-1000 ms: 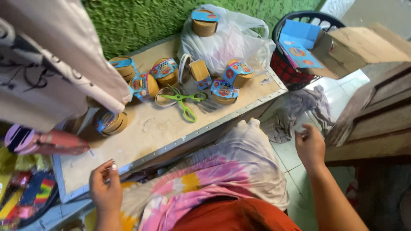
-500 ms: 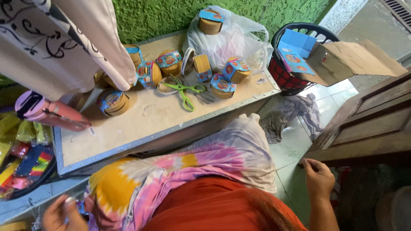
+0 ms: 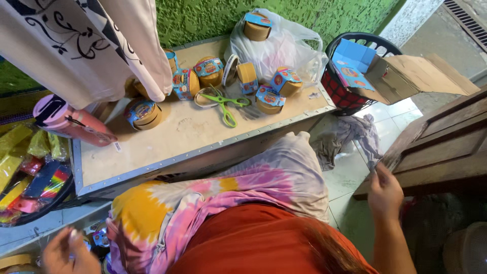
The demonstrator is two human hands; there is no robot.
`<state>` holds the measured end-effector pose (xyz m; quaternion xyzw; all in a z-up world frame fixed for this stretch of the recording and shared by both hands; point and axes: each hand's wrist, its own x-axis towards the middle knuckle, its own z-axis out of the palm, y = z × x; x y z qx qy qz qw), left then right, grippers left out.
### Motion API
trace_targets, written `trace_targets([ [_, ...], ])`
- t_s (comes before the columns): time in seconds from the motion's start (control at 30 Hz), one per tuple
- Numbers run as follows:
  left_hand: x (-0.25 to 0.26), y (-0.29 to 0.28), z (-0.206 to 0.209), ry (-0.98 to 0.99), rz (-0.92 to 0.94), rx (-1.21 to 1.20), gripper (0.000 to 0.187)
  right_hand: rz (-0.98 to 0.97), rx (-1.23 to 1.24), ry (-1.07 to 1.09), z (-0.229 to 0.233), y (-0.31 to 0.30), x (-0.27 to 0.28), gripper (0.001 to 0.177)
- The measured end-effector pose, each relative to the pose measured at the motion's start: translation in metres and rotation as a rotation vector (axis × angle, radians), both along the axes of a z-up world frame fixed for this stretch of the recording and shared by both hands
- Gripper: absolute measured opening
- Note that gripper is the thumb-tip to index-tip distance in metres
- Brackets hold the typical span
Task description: The person picks up small round containers, cuts a strip of white tape with green scissors, and sticks the tape onto the side of each container. The person repeats this process for several containers on the table.
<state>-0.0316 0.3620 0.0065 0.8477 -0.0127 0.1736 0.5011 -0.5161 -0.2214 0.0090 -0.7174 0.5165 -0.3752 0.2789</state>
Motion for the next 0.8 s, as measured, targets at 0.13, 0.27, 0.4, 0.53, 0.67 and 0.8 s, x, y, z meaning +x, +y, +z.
trace_targets([
  [0.13,-0.029,-0.062,0.034,-0.289,-0.346,-0.066,0.014,0.169,0.061,-0.044,0.038,-0.012,0.082,0.045],
  [0.27,-0.031,-0.135,0.065,-0.311,-0.485,0.123,0.022,0.356,-0.011,-0.09,0.054,-0.011,0.181,0.037],
  [0.4,-0.031,-0.179,0.074,-0.32,-0.63,0.201,0.025,0.352,-0.507,0.216,0.05,-0.061,0.264,0.054],
  [0.53,-0.032,-0.19,0.07,-0.229,-0.648,0.186,0.025,0.155,0.107,0.244,0.026,-0.124,0.33,0.116],
  [0.67,-0.02,-0.206,0.072,-0.207,-0.653,0.155,0.024,0.029,0.198,-0.006,-0.001,-0.131,0.376,0.153],
  [0.8,-0.004,-0.227,0.075,-0.258,-0.656,0.115,0.023,-0.085,0.181,-0.193,0.0,-0.117,0.381,0.15],
])
